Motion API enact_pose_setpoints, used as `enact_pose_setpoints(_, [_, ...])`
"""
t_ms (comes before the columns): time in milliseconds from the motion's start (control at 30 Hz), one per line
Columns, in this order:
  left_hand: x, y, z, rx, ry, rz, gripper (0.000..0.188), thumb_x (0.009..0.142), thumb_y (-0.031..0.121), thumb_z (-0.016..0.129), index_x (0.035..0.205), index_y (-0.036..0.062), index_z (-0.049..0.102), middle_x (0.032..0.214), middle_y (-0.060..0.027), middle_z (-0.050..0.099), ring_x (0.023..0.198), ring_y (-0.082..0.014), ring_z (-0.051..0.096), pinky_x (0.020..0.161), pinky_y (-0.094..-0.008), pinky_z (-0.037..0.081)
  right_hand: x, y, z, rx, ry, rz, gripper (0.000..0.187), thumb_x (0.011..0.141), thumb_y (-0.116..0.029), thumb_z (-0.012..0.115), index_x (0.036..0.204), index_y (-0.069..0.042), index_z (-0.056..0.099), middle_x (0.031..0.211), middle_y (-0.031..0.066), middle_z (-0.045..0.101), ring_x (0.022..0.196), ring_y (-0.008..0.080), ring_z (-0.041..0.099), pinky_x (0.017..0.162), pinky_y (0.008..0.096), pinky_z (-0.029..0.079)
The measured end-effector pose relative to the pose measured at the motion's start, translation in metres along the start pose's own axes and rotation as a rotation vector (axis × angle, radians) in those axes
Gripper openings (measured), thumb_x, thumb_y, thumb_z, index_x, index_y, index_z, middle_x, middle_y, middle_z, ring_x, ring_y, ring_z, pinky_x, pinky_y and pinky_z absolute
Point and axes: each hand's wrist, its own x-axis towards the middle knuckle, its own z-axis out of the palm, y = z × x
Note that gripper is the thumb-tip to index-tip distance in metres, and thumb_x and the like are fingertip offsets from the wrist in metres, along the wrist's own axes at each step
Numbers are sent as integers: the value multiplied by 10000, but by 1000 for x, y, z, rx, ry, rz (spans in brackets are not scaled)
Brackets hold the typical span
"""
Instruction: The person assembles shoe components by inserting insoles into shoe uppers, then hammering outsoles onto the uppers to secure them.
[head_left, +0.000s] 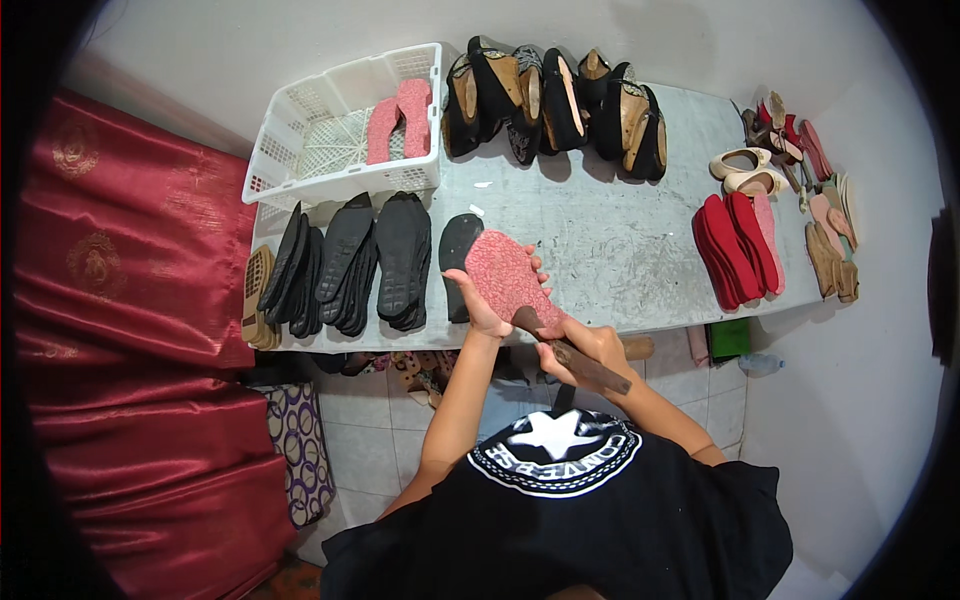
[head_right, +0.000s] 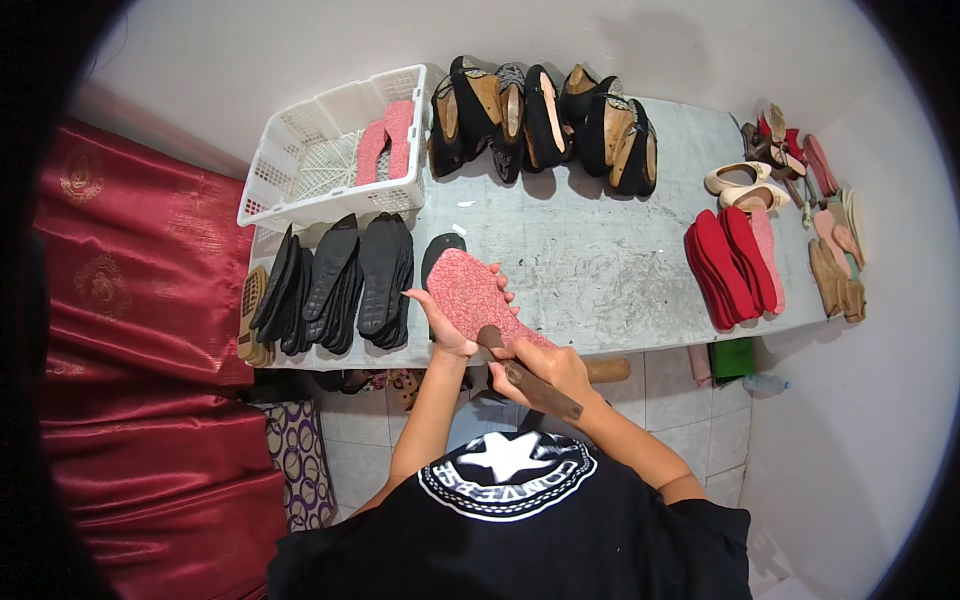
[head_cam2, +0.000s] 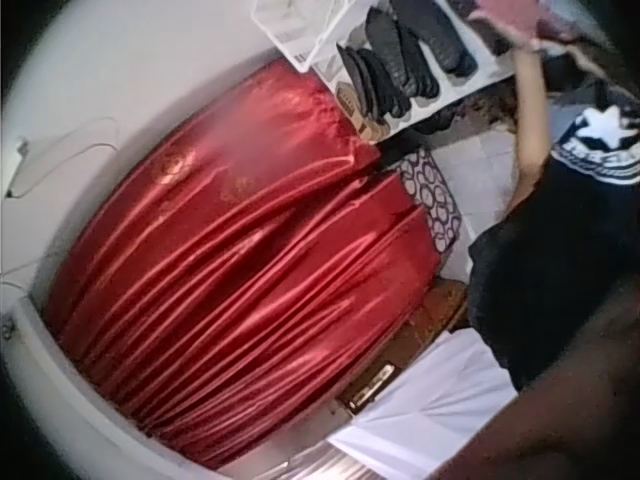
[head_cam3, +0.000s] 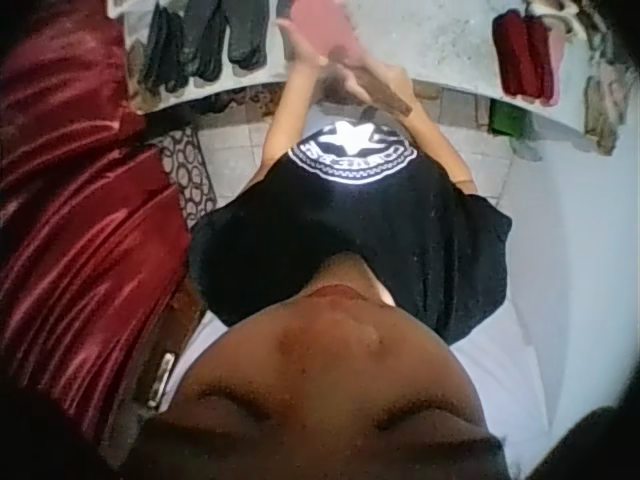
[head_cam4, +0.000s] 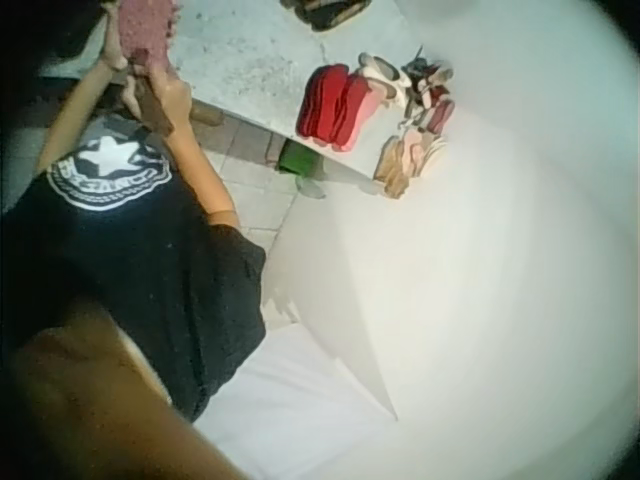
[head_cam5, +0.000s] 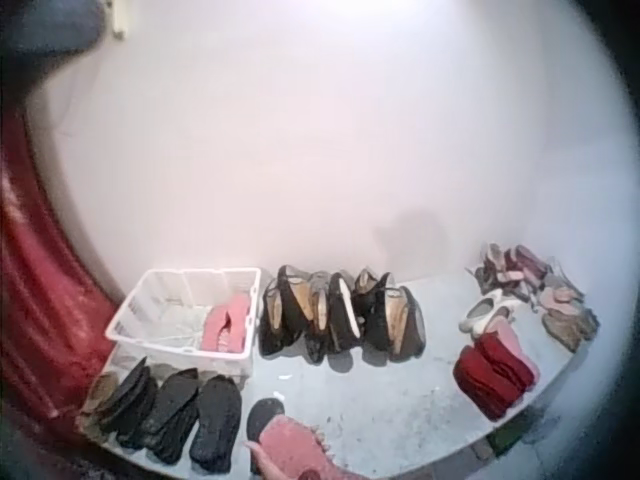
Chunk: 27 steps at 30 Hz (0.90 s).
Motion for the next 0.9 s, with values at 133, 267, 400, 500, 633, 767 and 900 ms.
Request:
enact_pose_setpoints(133, [-2, -10, 4, -49, -16, -51, 1183, 524, 917, 224, 1177, -49, 424, 960, -140, 555, 824, -260, 562, 728, -422, 496, 5, -4, 2, 10, 9, 12, 175, 691, -190, 689, 775, -78, 585, 595, 66, 609, 477, 221, 597, 431, 297, 467])
enact_pose_setpoints(267, [-4, -10, 8, -24, -30, -85, 1181, 518, 921, 246, 1170, -50, 411, 974, -152, 536, 841, -272, 549, 726, -433, 491, 9, -10, -4, 21, 46, -21, 157, 694, -120, 689, 789, -35, 597, 592, 80, 607, 481, 166, 604, 457, 250, 462])
enact_pose_setpoints(400, [-4, -13, 17, -8, -69, -109, 1169, 524, 918, 252, 1158, -51, 415, 969, -153, 533, 838, -272, 550, 723, -433, 489, 16, -7, -3, 56, 76, -21, 175, 688, -151, 692, 798, -53, 597, 580, 74, 598, 470, 184, 597, 441, 266, 460])
enact_pose_setpoints(500, [-6, -13, 17, -10, -45, -106, 1163, 533, 915, 237, 1149, -55, 420, 967, -153, 529, 829, -269, 551, 728, -425, 486, 18, -13, -7, 62, 101, -50, 180, 690, -151, 690, 807, -49, 597, 582, 78, 594, 476, 185, 599, 443, 267, 459])
enact_pose_setpoints(633, [-7, -18, 26, -4, 9, -147, 1156, 553, 908, 217, 1138, -65, 429, 957, -163, 540, 824, -273, 556, 740, -391, 487, 29, -7, -9, 37, 32, -63, 177, 709, -132, 678, 828, -31, 594, 598, 84, 597, 495, 161, 607, 468, 248, 458])
enact_pose_setpoints(767, [-10, -19, 35, 11, 114, -134, 1123, 597, 887, 223, 1139, -74, 430, 958, -188, 551, 841, -282, 564, 764, -373, 483, 30, -12, -11, 97, 117, -68, 170, 724, -140, 674, 840, -43, 596, 610, 78, 597, 503, 149, 601, 486, 248, 459])
enact_pose_setpoints(900, [-9, -17, 29, -71, 82, -164, 1013, 694, 813, 248, 1156, -72, 425, 1047, -224, 529, 926, -303, 557, 830, -402, 461, 39, -15, -13, 46, 91, -20, 188, 714, -203, 678, 816, -63, 603, 601, 87, 596, 474, 216, 595, 446, 279, 467])
